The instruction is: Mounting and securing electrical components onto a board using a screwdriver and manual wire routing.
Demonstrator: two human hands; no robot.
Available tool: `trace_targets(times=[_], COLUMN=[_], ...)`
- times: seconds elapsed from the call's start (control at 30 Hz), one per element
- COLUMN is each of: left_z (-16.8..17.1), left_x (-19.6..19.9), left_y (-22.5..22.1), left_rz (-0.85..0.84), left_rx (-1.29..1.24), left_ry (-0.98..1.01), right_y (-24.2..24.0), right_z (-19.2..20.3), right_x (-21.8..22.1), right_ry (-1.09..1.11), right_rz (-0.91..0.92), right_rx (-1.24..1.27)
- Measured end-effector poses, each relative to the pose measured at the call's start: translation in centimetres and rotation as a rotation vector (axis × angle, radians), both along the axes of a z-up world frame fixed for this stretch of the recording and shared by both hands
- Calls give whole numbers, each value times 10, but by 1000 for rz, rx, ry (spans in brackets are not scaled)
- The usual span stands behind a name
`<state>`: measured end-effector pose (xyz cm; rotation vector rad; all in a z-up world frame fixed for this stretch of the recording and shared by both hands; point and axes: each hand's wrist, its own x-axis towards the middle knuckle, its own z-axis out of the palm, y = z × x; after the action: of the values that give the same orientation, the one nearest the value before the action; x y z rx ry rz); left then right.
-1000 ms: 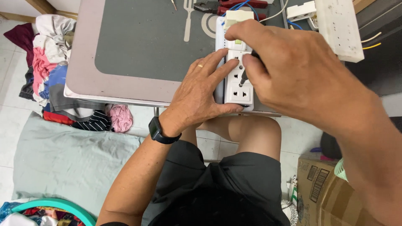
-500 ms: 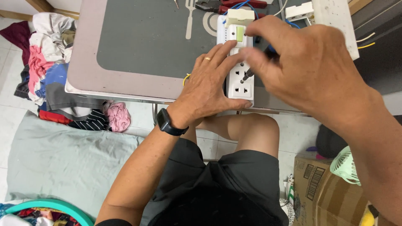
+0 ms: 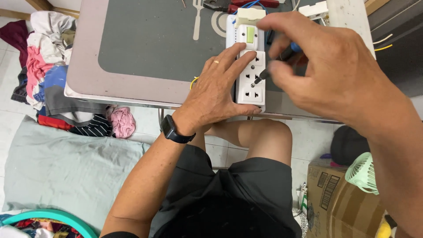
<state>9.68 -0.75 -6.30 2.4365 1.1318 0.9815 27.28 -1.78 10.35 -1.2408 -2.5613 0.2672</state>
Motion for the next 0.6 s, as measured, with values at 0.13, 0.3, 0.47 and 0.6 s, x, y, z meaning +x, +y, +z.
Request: trace_targets(times=[0.13, 0.3, 0.47, 0.6], left_z=[-3, -1, -1, -4], left_x=[1, 0, 0, -1], left_y=[0, 1, 1, 1], left_rz=[-8, -8, -9, -16], left_rx=[4, -5, -17, -7], left_ry=[-3, -13, -18, -28], right_y=[8, 3, 4, 10], right_z=[-14, 6, -7, -15], right_x=[13, 2, 11, 13], right_ry=[-61, -31, 151, 190], right_rz=[-21, -92, -40, -17], right_rx=[267, -157, 47, 159])
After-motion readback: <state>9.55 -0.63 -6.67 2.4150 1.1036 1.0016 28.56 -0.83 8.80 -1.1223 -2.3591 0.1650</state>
